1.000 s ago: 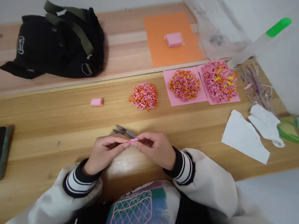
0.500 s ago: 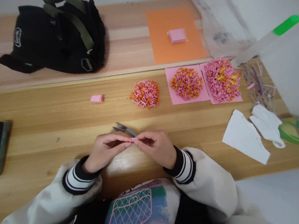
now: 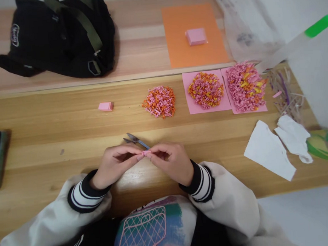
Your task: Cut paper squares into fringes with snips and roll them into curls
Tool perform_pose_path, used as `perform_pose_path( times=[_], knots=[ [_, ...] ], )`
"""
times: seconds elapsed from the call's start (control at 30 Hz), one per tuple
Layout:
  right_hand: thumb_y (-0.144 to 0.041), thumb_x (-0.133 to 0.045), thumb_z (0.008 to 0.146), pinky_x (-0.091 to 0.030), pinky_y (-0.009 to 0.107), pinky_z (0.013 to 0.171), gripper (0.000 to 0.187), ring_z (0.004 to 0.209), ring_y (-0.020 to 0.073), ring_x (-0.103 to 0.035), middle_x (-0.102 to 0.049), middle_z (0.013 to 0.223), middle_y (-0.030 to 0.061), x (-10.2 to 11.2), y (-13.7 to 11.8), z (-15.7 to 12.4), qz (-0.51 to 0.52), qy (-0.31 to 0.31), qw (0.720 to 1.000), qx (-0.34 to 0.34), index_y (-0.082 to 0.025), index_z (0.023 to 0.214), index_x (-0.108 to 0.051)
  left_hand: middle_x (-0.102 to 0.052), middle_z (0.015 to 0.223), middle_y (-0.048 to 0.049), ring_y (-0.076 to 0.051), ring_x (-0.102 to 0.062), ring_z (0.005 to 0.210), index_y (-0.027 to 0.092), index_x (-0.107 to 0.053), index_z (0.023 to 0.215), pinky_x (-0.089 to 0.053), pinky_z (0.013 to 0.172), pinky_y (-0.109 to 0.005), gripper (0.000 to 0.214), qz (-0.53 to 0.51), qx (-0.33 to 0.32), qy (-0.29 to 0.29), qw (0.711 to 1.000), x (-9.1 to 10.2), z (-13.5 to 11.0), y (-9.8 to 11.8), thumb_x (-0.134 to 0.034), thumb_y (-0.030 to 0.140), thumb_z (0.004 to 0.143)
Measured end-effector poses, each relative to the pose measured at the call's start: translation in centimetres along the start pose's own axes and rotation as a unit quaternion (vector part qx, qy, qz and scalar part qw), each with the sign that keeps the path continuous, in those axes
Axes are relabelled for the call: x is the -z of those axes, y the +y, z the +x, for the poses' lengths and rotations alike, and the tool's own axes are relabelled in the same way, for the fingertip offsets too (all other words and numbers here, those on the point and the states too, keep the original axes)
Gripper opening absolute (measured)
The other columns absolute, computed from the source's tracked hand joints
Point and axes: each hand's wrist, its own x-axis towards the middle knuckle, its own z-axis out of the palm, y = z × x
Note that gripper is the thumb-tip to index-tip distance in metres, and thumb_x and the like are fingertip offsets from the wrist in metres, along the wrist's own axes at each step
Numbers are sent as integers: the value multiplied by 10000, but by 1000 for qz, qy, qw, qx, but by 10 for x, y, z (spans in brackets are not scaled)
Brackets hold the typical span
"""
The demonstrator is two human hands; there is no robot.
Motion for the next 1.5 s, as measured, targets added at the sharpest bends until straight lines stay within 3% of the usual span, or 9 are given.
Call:
perform_pose_path(
  times=[0.67,0.83,1.2,1.5],
  knots=[
    [-219,-628,801,-513,233,511,134,559,126,-649,-741,689,32,-1,3,-1,54,-22,998,-17,-180,838,-751,-725,722,-66,-129,-657,660,125,-699,716,-538,642,-231,122,-3,28,4,1000,-1,0,2,-747,237,718],
    [-209,-629,804,-544,222,532,127,560,112,-650,-722,682,25,0,2,-1,97,-30,995,-22,-170,843,-743,-724,717,-58,-123,-657,660,128,-699,717,-533,642,-221,87,-11,20,3,1000,-1,0,1,-741,204,721],
    [-228,-648,802,-532,239,511,160,519,102,-610,-728,719,31,-3,8,-3,125,-17,992,-25,-202,912,-762,-746,773,-71,-140,-690,707,142,-730,776,-559,688,-240,75,9,-16,0,1000,-1,-1,-1,-730,210,743],
    [-269,-663,771,-508,219,471,142,501,110,-622,-730,666,37,-4,5,-2,105,-9,993,-55,-166,839,-734,-742,744,-69,-136,-680,674,139,-721,740,-551,653,-234,96,18,5,14,1000,-2,-2,-2,-735,234,735]
  ],
)
